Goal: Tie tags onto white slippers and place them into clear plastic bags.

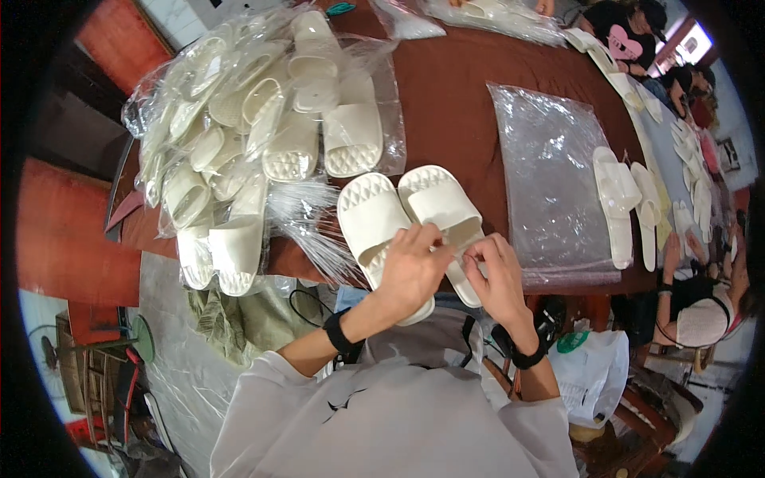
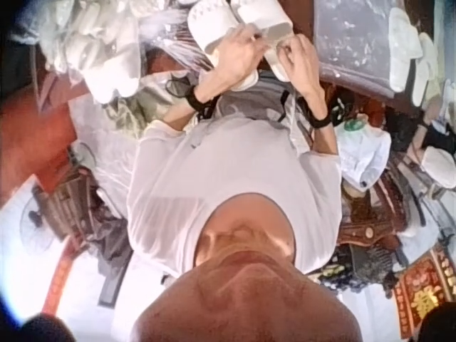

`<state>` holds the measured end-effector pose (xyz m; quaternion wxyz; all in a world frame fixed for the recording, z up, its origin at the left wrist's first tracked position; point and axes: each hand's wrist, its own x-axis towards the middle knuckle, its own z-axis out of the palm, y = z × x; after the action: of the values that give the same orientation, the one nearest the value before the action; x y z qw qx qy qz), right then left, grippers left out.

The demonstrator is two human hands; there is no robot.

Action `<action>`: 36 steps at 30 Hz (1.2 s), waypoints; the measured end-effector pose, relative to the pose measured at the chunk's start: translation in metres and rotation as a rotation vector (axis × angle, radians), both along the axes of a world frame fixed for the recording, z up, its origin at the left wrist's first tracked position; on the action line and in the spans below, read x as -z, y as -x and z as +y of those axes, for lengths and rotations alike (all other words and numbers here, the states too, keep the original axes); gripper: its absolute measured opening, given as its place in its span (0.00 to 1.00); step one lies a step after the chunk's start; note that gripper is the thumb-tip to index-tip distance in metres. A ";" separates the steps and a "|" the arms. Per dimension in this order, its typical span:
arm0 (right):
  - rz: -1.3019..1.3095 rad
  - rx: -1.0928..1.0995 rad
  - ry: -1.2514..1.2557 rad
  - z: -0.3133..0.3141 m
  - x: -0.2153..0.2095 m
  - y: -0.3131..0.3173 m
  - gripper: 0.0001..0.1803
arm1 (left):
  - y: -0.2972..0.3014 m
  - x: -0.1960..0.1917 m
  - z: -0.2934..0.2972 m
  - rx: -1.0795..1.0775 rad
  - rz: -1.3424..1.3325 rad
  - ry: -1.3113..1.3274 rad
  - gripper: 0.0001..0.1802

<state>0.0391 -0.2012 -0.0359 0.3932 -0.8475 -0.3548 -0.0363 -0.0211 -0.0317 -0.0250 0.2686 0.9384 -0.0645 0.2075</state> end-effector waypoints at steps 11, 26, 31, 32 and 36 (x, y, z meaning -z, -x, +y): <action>-0.001 0.005 0.128 0.000 -0.011 0.007 0.09 | 0.007 0.007 -0.004 0.046 -0.008 0.093 0.12; -0.020 -0.015 0.137 0.061 0.006 0.013 0.22 | 0.040 0.001 0.094 -0.289 0.093 0.300 0.21; -0.091 0.120 0.009 0.085 0.013 0.017 0.17 | 0.039 0.013 0.094 -0.269 0.035 0.319 0.20; -0.056 0.163 -0.005 0.088 0.014 0.018 0.17 | 0.038 0.012 0.094 -0.269 0.044 0.342 0.20; 0.076 0.273 -0.030 0.084 0.023 0.017 0.13 | 0.035 0.012 0.080 -0.287 0.074 0.391 0.19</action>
<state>0.0216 -0.1170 -0.0591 0.4104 -0.8826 -0.2205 -0.0629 -0.0560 0.0481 -0.0372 0.4149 0.8751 0.1208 0.2177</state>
